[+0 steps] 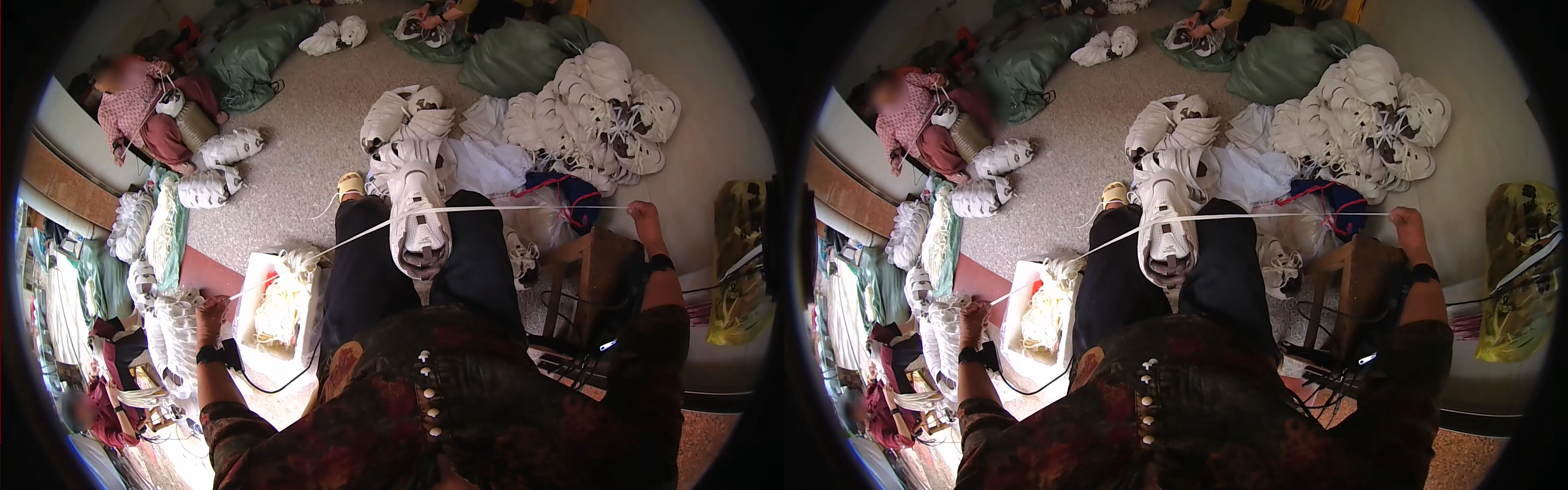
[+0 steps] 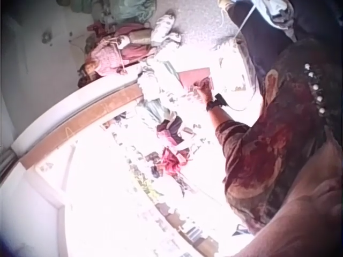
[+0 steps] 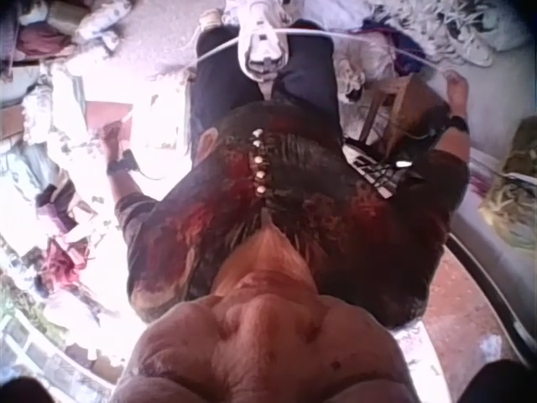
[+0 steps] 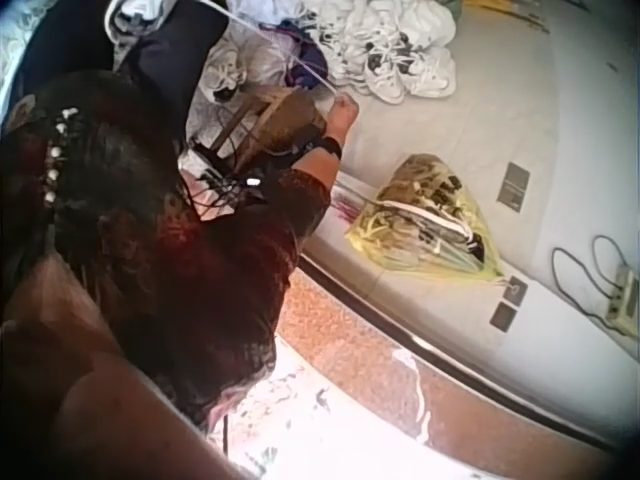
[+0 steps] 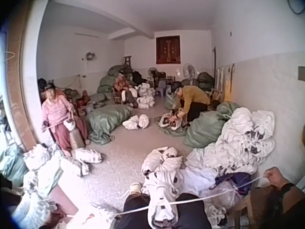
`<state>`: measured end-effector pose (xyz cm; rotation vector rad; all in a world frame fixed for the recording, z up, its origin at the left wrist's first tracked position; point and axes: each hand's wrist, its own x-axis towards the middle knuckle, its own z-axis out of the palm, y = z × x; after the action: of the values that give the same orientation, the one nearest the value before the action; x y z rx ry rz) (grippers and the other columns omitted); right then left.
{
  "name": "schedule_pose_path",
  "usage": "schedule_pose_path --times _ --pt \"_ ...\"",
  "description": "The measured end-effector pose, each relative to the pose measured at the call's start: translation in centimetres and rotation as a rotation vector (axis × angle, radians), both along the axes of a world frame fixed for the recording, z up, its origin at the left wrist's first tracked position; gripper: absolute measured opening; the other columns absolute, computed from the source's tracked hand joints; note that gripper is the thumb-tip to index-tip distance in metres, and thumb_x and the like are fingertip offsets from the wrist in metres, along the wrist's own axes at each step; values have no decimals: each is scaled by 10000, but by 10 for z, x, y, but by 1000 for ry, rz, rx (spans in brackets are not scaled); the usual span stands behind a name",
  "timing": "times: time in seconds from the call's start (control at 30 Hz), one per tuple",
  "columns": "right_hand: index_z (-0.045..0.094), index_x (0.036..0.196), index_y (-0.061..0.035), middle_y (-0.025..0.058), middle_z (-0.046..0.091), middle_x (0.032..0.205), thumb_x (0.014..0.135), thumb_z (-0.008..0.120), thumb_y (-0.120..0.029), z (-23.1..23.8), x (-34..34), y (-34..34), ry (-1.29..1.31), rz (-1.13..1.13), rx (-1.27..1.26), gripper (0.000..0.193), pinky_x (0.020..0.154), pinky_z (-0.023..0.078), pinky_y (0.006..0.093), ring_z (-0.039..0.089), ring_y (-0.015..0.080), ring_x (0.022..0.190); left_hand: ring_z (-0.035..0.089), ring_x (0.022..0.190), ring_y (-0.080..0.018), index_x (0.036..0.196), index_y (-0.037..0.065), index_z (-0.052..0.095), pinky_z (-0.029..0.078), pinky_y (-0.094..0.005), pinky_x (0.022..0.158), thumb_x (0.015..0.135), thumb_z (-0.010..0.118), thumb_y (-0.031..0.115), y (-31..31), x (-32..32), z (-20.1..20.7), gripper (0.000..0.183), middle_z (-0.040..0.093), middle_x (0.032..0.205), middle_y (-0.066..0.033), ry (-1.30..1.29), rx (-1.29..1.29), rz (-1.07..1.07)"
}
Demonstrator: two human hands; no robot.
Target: Thread laces through the eyelets of a white sneaker.
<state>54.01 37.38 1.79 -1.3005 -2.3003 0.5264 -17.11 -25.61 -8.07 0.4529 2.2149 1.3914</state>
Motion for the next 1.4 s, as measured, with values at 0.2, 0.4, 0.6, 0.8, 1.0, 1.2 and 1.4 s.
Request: schedule_pose_path --times 0.2,0.4,0.6,0.8,1.0,1.2,1.4 --pt "607 692 18 150 574 636 687 613 -63 -25 44 0 -250 -229 133 82 603 449 348 569 275 619 420 444 -59 753 36 647 330 -211 415 753 663 113 -40 -5 -36 78 517 560 29 -42 -302 141" --pt "588 611 25 156 561 580 611 674 -118 -43 -46 -6 -225 -155 72 167 549 462 360 570 295 560 510 492 -130 676 -10 645 416 -283 476 742 696 219 -13 13 -103 244 586 573 -32 208 -447 139" --pt "551 681 10 109 602 657 765 608 -39 -21 -261 -125 353 477 -1019 113 511 481 235 609 154 571 497 505 -72 797 39 626 383 -179 466 828 642 181 195 130 13 146 571 630 7 -630 189 -384" --pt "479 558 6 61 538 618 690 631 64 -97 -358 -167 673 299 -508 209 683 454 257 621 174 875 518 618 -45 711 82 614 413 -175 569 821 623 95 312 173 20 111 601 680 19 -382 273 -637" --pt "531 602 26 73 531 547 675 667 3 -100 -363 -168 619 198 -393 156 549 427 268 551 133 571 477 586 -26 690 90 600 397 -170 558 822 620 90 319 180 12 134 568 662 56 -337 297 -524" --pt "564 622 23 66 519 521 680 663 -14 -98 -368 -174 620 156 -441 121 493 385 281 441 112 491 458 566 -26 689 76 602 388 -177 544 823 622 98 316 180 12 137 552 644 60 -232 296 -556" --pt "534 616 -5 134 562 580 691 639 -68 -91 -370 -182 343 172 -16 143 534 430 396 560 299 561 456 552 -40 694 35 595 387 -193 532 821 625 90 313 182 9 142 549 620 36 -188 285 -524"
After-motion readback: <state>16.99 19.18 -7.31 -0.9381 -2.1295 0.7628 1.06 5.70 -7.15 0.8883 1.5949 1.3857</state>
